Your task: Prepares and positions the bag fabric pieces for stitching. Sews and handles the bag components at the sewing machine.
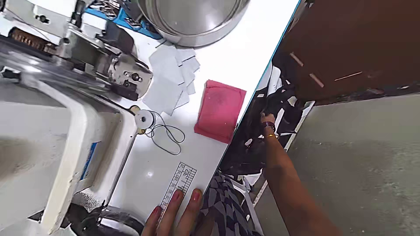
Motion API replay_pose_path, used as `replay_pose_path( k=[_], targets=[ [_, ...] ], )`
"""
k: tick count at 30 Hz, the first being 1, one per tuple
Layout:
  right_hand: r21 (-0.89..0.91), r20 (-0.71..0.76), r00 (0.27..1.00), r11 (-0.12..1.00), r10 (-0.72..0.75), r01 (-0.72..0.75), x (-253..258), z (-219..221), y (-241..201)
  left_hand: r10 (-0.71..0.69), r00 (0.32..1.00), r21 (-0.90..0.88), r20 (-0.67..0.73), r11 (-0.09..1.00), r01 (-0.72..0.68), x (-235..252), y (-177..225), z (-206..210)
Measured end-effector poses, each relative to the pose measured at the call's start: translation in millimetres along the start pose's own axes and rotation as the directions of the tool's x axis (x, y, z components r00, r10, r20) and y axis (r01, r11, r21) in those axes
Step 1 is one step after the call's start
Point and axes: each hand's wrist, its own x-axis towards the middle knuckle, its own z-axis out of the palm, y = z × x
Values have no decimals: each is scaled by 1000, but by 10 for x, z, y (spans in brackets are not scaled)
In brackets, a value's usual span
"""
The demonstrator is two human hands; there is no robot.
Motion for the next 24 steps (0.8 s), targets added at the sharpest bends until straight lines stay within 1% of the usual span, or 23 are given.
replay_pose_path(
  k=[1, 3, 4, 5, 6, 7, 8, 9, 10, 11, 12, 14, 15, 16, 17, 18, 19, 20, 21, 22, 23, 24],
  targets=[
    [43, -35, 999, 998, -33, 35, -15, -72, 118, -1, 1000, -8, -15, 1000, 1, 1, 5, 8],
    [125, -61, 988, 981, -143, 150, -154, -317, 342, -4, 999, -20, -34, 1000, 3, -4, 10, 13],
    [186, -84, 976, 959, -200, 212, -306, -489, 411, 0, 999, -22, -52, 1000, -1, 0, 9, 22],
    [259, -139, 956, 922, -258, 286, -487, -642, 473, 9, 998, -9, -67, 1000, -10, 3, 6, 34],
    [380, -176, 947, 869, -270, 318, -746, -797, 483, 24, 996, 2, -90, 1000, -24, 4, 1, 54],
    [550, -187, 948, 772, -256, 317, -1041, -948, 464, 39, 993, 17, -110, 999, -38, 11, -2, 79],
    [737, -161, 957, 615, -242, 280, -1392, -1095, 410, 49, 990, 27, -130, 999, -46, 20, -3, 101],
    [858, -135, 958, 453, -252, 241, -1782, -1239, 360, 57, 988, 24, -142, 998, -55, 23, 2, 111],
    [924, -126, 948, 312, -291, 218, -2178, -1381, 337, 64, 987, 14, -147, 998, -63, 23, 23, 113],
    [957, -119, 921, 205, -370, 206, -2554, -1521, 320, 65, 987, -8, -150, 998, -67, 25, 58, 110],
    [976, -120, 871, 102, -477, 191, -2915, -1651, 318, 71, 985, -52, -158, 995, -80, 18, 124, 106],
    [991, -135, 714, -103, -687, 88, -3629, -1864, 329, 110, 979, -188, -173, 972, -142, -60, 353, 86],
    [986, -142, 626, -164, -767, 23, -3977, -1963, 345, 115, 976, -260, -183, 952, -161, -128, 497, 76],
    [978, -147, 536, -204, -831, -48, -4300, -2056, 362, 103, 966, -314, -237, 933, -176, -202, 605, 73],
    [966, -148, 443, -225, -884, -127, -4583, -2134, 380, 48, 933, -331, -357, 928, -174, -267, 663, 60],
    [950, -144, 355, -229, -924, -211, -4822, -2188, 396, -54, 870, -355, -490, 924, -143, -314, 679, 2],
    [933, -143, 276, -223, -950, -283, -5020, -2219, 419, -137, 803, -381, -580, 917, -120, -362, 644, -99],
    [918, -146, 211, -211, -967, -334, -5184, -2234, 447, -164, 768, -401, -620, 907, -130, -439, 574, -204],
    [909, -151, 146, -195, -978, -368, -5313, -2248, 477, -153, 765, -404, -625, 902, -149, -559, 501, -306],
    [902, -151, 87, -173, -985, -396, -5420, -2265, 503, -141, 778, -416, -613, 894, -166, -711, 449, -399],
    [905, -139, 36, -141, -990, -402, -5518, -2286, 527, -140, 782, -426, -608, 888, -173, -881, 417, -498],
    [924, -116, -5, -106, -993, -368, -5604, -2312, 546, -144, 774, -425, -617, 889, -173, -1062, 400, -616]
  ],
)
